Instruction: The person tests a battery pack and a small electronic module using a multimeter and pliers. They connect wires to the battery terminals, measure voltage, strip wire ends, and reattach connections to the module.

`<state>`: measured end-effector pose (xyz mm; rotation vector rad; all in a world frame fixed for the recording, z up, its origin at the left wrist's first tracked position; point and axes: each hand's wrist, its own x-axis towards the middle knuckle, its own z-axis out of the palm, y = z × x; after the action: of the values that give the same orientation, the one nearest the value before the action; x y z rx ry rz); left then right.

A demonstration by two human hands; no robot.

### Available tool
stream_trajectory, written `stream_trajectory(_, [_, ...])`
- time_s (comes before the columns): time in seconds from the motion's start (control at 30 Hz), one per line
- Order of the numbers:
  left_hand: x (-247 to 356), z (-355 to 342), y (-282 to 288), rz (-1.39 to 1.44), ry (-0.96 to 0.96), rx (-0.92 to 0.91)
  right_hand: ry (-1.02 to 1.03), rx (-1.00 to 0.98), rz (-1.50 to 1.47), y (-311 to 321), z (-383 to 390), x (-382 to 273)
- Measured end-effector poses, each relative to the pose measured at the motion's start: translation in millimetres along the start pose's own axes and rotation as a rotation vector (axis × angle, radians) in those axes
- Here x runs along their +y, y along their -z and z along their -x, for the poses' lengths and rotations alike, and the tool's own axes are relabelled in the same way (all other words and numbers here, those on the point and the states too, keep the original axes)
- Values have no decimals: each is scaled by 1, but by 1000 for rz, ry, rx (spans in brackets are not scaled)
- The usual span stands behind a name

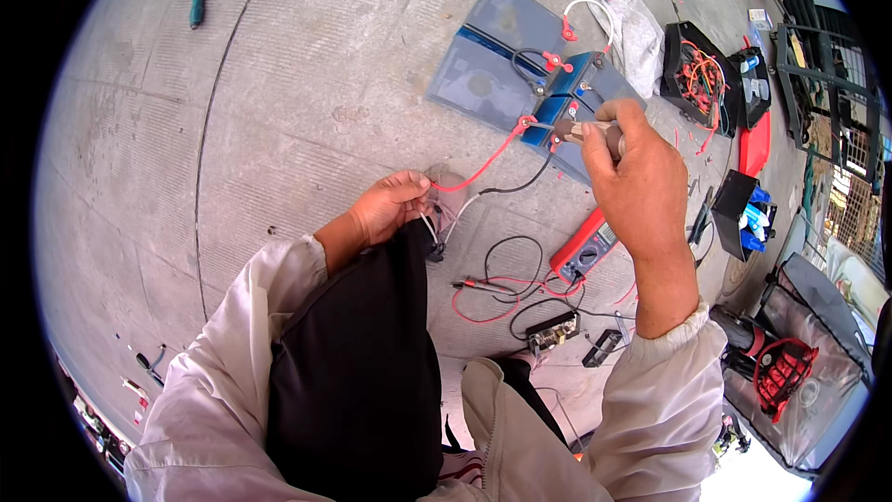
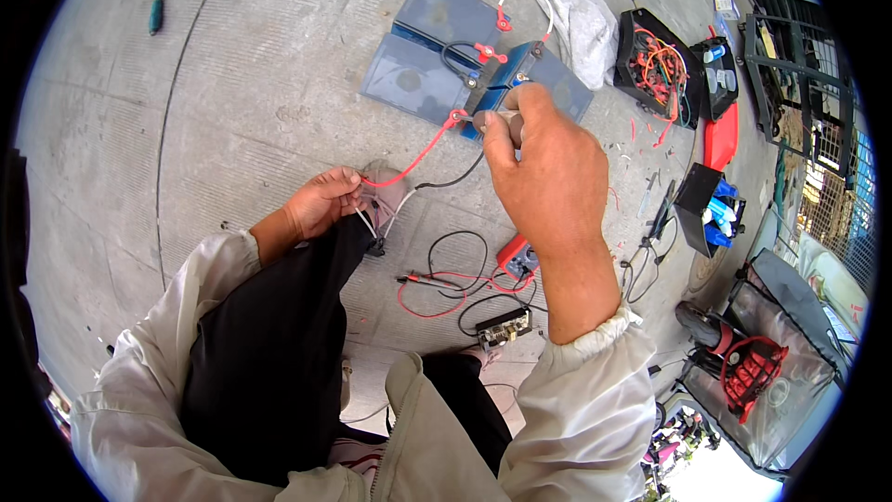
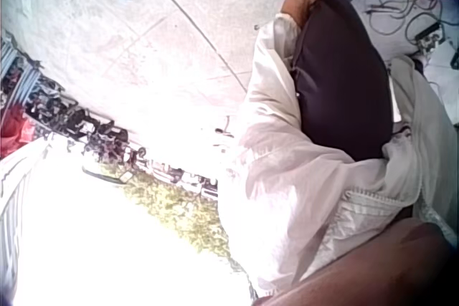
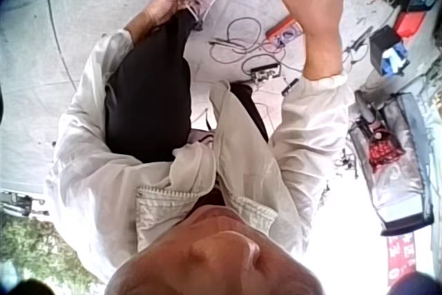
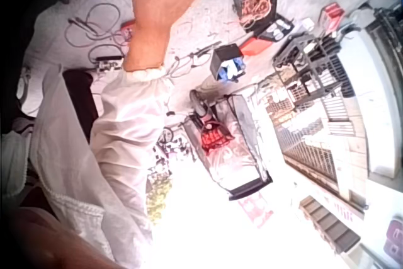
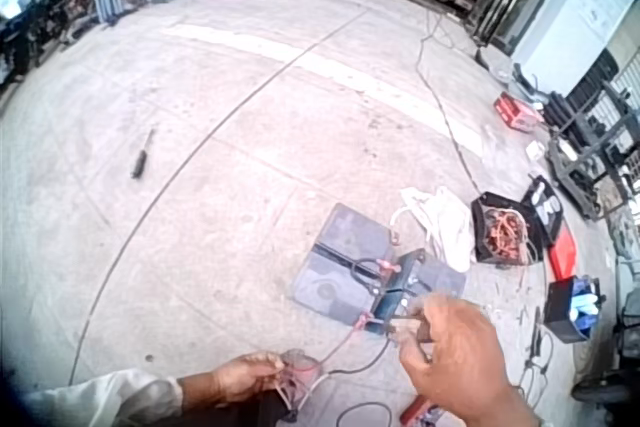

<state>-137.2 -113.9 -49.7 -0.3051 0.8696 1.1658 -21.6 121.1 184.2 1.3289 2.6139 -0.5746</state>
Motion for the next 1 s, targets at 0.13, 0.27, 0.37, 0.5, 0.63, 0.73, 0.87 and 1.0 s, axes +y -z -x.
stream_trajectory(0.13, [2, -1, -3, -47, 15, -18, 382, 254, -40, -8, -4, 15])
stream_trajectory(0.27, [1, 1, -10, -78, 36, 19, 153, 151, -55, -4, 7, 11])
stream_trajectory(0.37, [-1, 1, -14, -92, 32, 33, 318, 197, 2, 1, 7, 19])
stream_trajectory(0.5, [-2, 1, -9, -71, 19, 6, -26, 79, -90, 3, 11, 7])
stream_trajectory(0.63, [-2, 0, -11, -73, 44, 7, 265, 163, -130, 0, 10, 18])
stream_trajectory(0.73, [-1, 0, -8, -66, 36, -10, 190, 104, -32, 3, 11, 14])
stream_trajectory(0.87, [-1, 0, -10, -63, 41, -13, 172, 44, -35, 4, 10, 15])
stream_trajectory(1.0, [0, 2, -12, -62, 29, -6, 308, 87, -131, 3, 13, 13])
